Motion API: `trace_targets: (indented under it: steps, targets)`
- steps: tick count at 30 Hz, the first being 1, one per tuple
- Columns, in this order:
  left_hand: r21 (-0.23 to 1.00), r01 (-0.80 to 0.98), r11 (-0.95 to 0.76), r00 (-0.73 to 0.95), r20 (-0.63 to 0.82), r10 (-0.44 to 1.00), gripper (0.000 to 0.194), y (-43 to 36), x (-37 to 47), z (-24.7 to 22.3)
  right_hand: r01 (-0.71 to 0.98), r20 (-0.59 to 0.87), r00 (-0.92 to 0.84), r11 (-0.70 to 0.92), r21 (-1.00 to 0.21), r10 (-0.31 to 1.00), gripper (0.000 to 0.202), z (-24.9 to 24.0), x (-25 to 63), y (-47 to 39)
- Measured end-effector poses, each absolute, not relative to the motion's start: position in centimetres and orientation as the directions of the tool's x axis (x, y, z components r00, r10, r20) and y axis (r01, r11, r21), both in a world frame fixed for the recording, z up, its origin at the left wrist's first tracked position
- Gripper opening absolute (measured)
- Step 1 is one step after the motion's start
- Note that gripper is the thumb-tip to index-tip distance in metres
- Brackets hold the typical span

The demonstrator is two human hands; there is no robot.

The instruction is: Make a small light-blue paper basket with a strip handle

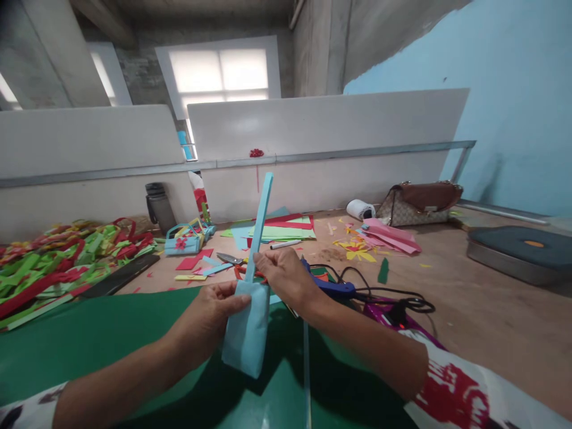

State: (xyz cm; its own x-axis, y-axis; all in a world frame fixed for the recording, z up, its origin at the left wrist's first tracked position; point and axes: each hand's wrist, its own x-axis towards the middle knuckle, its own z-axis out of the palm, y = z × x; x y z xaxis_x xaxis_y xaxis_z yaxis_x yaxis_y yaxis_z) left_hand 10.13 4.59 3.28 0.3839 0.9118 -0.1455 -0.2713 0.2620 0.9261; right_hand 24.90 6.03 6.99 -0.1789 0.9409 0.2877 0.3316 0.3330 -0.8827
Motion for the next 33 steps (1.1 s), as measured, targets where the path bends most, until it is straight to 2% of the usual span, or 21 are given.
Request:
trace_targets:
  steps: [5, 10, 13, 22, 33]
  targets:
    - [0.923, -0.302, 0.238, 0.327, -0.134, 0.936, 0.026, 4.7, 10.1, 3.2, 0.277, 0.275, -0.232, 0.334, -0.901, 0.933, 0.044, 6.5, 25.0, 5.8]
    - [0.917, -0.336, 0.216, 0.324, -0.103, 0.941, 0.028, 4.8, 10.1, 3.0, 0.362, 0.252, -0.239, 0.326, -0.873, 0.938, 0.019, 6.4, 25.0, 5.6]
    - [0.917, -0.332, 0.220, 0.325, -0.108, 0.940, 0.029, 4.8, 10.2, 3.0, 0.420, 0.251, -0.215, 0.321, -0.849, 0.944, 0.014, 6.6, 24.9, 5.4]
    - [0.929, -0.295, 0.224, 0.313, -0.128, 0.941, 0.031, 4.9, 10.2, 2.9, 0.458, 0.319, -0.227, 0.390, -0.799, 0.920, 0.011, 6.7, 24.6, 5.2]
    - [0.942, -0.286, 0.177, 0.272, -0.098, 0.957, 0.028, 4.5, 10.2, 3.6, 0.442, 0.456, -0.271, 0.531, -0.723, 0.848, 0.021, 6.7, 24.5, 4.7]
